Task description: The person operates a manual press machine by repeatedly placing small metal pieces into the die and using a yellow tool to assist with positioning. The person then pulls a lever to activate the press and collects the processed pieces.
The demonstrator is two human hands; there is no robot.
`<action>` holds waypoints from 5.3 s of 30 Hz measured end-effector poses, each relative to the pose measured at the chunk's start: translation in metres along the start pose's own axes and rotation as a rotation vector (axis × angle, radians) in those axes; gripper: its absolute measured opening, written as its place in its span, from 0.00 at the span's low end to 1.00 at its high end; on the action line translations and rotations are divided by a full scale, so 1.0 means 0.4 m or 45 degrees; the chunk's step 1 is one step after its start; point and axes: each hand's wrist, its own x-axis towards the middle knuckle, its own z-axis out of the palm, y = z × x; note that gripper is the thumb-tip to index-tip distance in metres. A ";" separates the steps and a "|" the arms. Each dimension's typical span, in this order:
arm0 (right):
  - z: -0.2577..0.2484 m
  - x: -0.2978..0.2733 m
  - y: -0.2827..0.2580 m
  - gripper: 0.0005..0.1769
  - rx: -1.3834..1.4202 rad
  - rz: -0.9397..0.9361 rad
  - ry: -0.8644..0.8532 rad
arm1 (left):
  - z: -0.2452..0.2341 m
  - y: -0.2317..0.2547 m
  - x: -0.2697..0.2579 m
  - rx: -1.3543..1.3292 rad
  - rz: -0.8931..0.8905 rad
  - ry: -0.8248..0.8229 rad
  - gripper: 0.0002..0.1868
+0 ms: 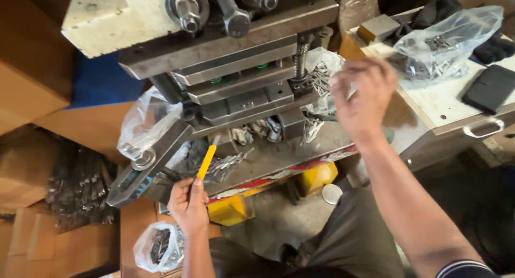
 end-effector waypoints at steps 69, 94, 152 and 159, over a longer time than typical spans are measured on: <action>0.117 0.071 -0.136 0.45 -0.149 -0.487 -0.566 | -0.043 -0.013 0.031 0.031 0.075 -0.047 0.05; 0.134 0.024 -0.158 0.08 0.284 0.625 -0.319 | -0.055 0.001 0.020 0.167 0.122 -0.114 0.06; 0.231 -0.001 -0.173 0.40 -0.439 -0.231 -0.848 | -0.054 0.099 0.042 0.416 0.325 -0.221 0.07; 0.026 -0.147 -0.173 0.19 -0.003 -0.220 -0.604 | -0.061 0.077 0.024 0.369 0.362 -0.256 0.07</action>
